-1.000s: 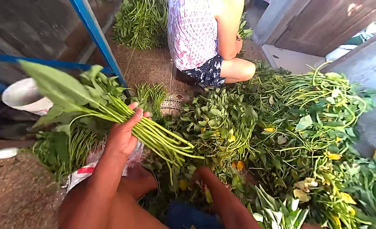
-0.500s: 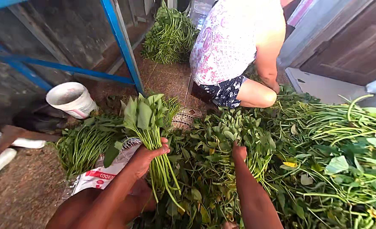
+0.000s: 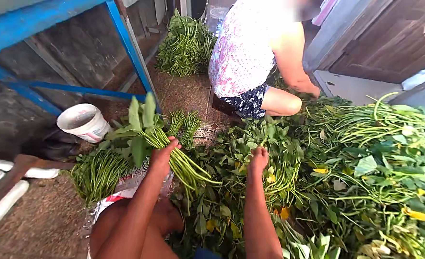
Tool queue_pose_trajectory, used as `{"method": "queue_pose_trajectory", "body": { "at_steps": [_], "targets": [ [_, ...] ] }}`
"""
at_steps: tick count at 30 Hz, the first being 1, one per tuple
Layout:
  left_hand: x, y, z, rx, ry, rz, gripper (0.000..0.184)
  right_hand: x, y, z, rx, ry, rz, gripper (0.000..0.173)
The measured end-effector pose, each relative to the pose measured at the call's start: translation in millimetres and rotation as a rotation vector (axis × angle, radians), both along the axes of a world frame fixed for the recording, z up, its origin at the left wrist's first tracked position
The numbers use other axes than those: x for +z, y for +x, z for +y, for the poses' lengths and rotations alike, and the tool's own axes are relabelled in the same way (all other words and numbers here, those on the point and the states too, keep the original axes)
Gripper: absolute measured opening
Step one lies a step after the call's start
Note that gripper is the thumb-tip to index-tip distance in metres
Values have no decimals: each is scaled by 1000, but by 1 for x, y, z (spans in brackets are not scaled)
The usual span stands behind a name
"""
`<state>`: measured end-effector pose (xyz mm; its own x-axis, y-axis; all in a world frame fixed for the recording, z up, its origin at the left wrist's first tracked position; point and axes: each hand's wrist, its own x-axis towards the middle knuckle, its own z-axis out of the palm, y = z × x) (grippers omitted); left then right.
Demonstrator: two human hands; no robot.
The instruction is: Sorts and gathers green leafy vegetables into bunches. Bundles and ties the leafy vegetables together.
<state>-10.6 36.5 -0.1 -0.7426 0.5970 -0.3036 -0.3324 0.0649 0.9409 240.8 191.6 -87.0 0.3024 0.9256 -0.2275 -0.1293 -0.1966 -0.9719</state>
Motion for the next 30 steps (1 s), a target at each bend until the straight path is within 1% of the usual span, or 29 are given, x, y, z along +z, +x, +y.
{"method": "queue_pose_trajectory", "body": {
  "at_steps": [1, 3, 7, 10, 12, 15, 17, 21, 24, 27, 30],
  "targets": [
    [2, 1, 0, 13, 26, -23, 25, 3, -9, -11, 48, -4, 108, 36],
    [2, 7, -3, -5, 63, -41, 24, 11, -23, -36, 148, -20, 221, 31],
    [-4, 19, -16, -135, 53, -8, 23, 24, -38, -87, 375, -11, 212, 29],
    [-4, 23, -26, -221, 75, 26, 17, 32, -45, -121, 526, 43, 158, 29],
    [-3, 25, -32, -258, 84, 30, 16, 37, -47, -139, 596, 80, 11, 30],
    [-5, 31, -45, -313, 97, 25, 14, 39, -49, -157, 610, 134, -414, 29],
    [-7, 37, -51, -354, 100, 33, 15, 40, -52, -167, 596, 197, -605, 28],
    [-2, 49, -57, -399, 12, 12, 29, 52, -61, -193, 623, 329, -723, 28],
    [-5, 45, -59, -398, -25, -39, 29, 58, -65, -204, 610, 407, -773, 27],
    [-9, 39, -59, -370, 3, -134, 27, 63, -66, -203, 590, 478, -818, 26],
    [-7, 37, -62, -393, 17, -132, 28, 73, -68, -205, 652, 466, -858, 27]
  ]
}}
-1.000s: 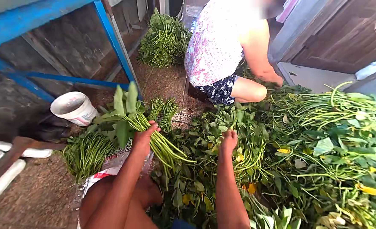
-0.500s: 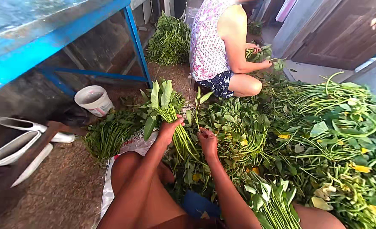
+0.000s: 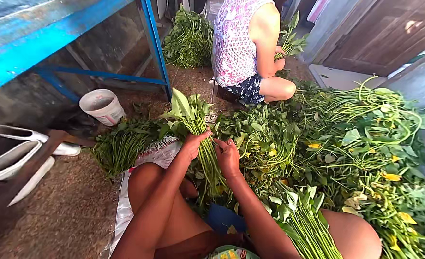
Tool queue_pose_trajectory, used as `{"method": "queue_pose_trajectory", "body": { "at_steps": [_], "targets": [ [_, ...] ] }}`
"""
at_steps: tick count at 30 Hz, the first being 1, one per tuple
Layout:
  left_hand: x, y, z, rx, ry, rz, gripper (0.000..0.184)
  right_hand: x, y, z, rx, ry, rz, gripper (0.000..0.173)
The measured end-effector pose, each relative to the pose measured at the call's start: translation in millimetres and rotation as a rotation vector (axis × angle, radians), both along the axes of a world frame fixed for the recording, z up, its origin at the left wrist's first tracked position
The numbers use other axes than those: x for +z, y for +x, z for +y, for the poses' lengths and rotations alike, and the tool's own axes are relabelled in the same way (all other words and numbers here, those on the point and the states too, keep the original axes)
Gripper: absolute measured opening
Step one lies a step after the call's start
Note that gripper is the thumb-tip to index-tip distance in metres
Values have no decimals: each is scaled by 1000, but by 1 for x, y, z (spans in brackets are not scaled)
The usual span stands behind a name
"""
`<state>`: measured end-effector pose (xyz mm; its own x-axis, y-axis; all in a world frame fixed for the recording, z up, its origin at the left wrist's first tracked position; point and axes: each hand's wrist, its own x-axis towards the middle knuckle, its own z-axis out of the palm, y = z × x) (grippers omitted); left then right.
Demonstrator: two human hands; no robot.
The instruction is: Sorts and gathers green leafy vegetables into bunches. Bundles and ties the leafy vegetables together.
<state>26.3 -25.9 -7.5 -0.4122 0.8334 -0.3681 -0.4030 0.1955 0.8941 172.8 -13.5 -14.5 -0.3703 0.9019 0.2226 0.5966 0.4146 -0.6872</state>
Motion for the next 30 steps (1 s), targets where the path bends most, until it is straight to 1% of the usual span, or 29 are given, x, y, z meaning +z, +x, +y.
{"method": "queue_pose_trajectory", "body": {
  "at_steps": [3, 5, 7, 11, 13, 15, 17, 19, 24, 27, 28, 29, 30],
  "targets": [
    [2, -3, -4, -79, 19, 34, 25, 18, -1, 1, 85, -161, -85, 31],
    [4, -4, -8, -131, 54, 27, 23, 35, 0, 4, 145, -286, -149, 37],
    [8, -3, -10, -97, 96, -33, 21, 47, 0, 9, 219, -369, -161, 40],
    [23, -7, -11, 94, 175, -122, 17, 55, 9, 10, 338, -353, -111, 36],
    [29, -18, -10, 188, 181, -122, 18, 54, 21, 10, 372, -350, -83, 34],
    [32, -24, -6, 215, 181, -101, 23, 52, 34, 16, 411, -366, -45, 34],
    [30, -26, -3, 215, 181, -80, 27, 54, 48, 22, 459, -394, -43, 34],
    [28, -29, 3, 218, 179, -48, 26, 54, 63, 30, 485, -449, -32, 32],
    [26, -29, 26, 179, 157, 53, 21, 50, 101, 36, 419, -616, 56, 24],
    [36, -35, 38, 154, 153, 104, 20, 45, 125, 33, 481, -663, 189, 18],
    [41, -33, 41, 119, 143, 125, 19, 45, 130, 33, 508, -648, 200, 19],
    [45, -29, 43, 72, 131, 146, 19, 50, 133, 34, 510, -599, 156, 24],
    [49, -25, 44, 26, 112, 172, 20, 58, 133, 36, 477, -529, 62, 37]
  ]
}}
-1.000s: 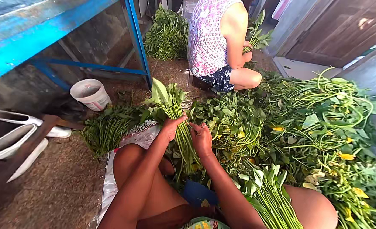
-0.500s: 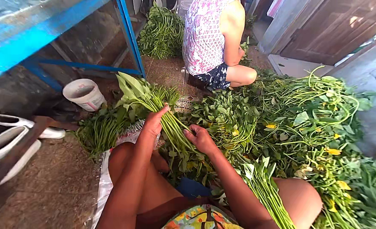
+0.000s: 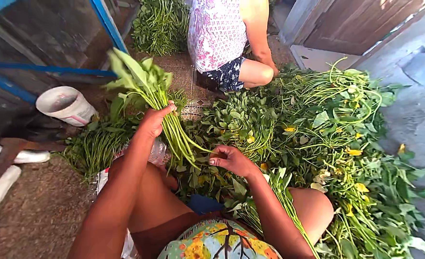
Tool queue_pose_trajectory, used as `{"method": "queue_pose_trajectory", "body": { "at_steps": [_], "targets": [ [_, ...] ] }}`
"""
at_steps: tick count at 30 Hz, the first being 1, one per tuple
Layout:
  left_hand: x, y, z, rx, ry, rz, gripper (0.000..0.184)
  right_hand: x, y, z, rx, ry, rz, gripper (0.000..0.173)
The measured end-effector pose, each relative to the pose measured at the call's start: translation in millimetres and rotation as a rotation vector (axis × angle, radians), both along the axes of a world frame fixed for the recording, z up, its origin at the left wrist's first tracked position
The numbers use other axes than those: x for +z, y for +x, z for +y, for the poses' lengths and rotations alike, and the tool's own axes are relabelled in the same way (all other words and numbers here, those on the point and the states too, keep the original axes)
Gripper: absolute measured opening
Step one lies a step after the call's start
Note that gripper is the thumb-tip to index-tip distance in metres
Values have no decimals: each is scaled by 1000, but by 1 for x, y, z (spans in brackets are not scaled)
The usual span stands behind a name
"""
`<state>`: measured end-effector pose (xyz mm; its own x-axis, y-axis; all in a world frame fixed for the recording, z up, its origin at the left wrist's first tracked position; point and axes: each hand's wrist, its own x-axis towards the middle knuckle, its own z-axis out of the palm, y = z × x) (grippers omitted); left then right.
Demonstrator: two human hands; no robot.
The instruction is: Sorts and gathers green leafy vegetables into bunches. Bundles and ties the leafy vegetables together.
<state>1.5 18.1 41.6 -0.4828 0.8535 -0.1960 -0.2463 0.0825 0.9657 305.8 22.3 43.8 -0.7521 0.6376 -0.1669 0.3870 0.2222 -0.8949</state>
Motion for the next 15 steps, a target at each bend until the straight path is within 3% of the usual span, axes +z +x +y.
{"method": "queue_pose_trajectory", "body": {
  "at_steps": [2, 4, 7, 11, 15],
  "targets": [
    [6, 11, 1, -69, -41, 47, 23, 10, -11, 8, -45, 172, -150, 69],
    [9, 23, 0, -149, -65, 67, 25, -1, -28, 19, -12, 284, -162, 76],
    [8, 32, 4, -184, -74, 29, 23, -21, -50, 25, 70, 327, -17, 39],
    [-10, 26, 9, -143, -37, -134, 17, -19, -51, 20, 52, 59, 65, 29],
    [-15, 28, 11, -114, -74, -285, 21, -28, -39, 24, 78, -32, 91, 26]
  ]
}}
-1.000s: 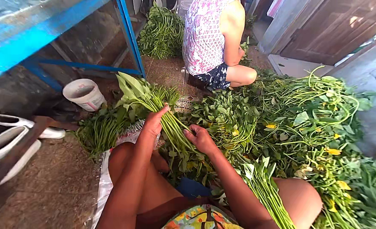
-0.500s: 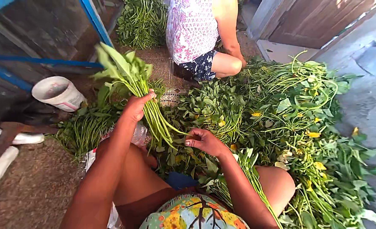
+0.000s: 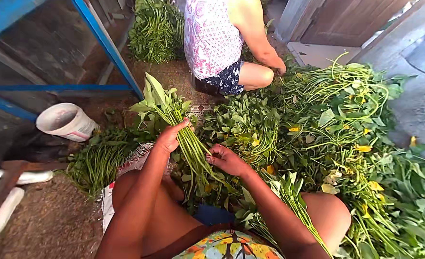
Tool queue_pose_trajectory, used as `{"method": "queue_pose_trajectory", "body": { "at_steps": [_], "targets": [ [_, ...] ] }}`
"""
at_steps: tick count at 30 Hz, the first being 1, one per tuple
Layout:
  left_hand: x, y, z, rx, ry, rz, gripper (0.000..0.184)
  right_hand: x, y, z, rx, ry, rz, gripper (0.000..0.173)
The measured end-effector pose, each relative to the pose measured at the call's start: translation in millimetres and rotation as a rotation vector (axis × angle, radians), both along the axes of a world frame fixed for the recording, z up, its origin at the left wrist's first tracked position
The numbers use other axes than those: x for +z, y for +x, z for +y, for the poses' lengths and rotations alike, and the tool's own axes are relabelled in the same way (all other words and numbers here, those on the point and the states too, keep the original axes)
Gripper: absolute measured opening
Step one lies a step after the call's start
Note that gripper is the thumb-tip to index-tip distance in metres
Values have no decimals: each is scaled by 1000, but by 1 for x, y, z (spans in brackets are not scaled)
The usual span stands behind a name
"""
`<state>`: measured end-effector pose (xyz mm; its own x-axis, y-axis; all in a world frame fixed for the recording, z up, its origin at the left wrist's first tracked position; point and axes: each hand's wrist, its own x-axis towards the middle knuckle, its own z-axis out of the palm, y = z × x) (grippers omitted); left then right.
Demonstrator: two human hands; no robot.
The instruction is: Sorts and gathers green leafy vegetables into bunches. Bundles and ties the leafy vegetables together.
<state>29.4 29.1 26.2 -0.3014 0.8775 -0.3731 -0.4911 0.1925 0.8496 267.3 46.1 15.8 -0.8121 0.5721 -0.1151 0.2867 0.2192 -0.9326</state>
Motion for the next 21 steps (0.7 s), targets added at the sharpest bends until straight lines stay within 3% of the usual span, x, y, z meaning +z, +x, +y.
{"method": "queue_pose_trajectory", "body": {
  "at_steps": [4, 8, 12, 16, 19, 21],
  "targets": [
    [-5, -5, -4, -75, 58, 12, 20, -12, 10, 7, -26, -176, 112, 16],
    [-7, 1, -3, -46, 12, 26, 26, -16, 11, 9, -31, -290, 54, 17],
    [-10, -2, 4, 60, -20, 89, 24, -27, 7, 10, -6, -216, -186, 19],
    [-7, -43, 12, 314, 297, 225, 31, -63, 24, 18, 73, -83, -399, 23],
    [-4, -61, 13, 396, 557, 368, 31, -68, 53, 79, -7, -92, -690, 37],
    [-6, -59, 12, 417, 540, 352, 28, -71, 81, 129, -190, -104, -892, 43]
  ]
}}
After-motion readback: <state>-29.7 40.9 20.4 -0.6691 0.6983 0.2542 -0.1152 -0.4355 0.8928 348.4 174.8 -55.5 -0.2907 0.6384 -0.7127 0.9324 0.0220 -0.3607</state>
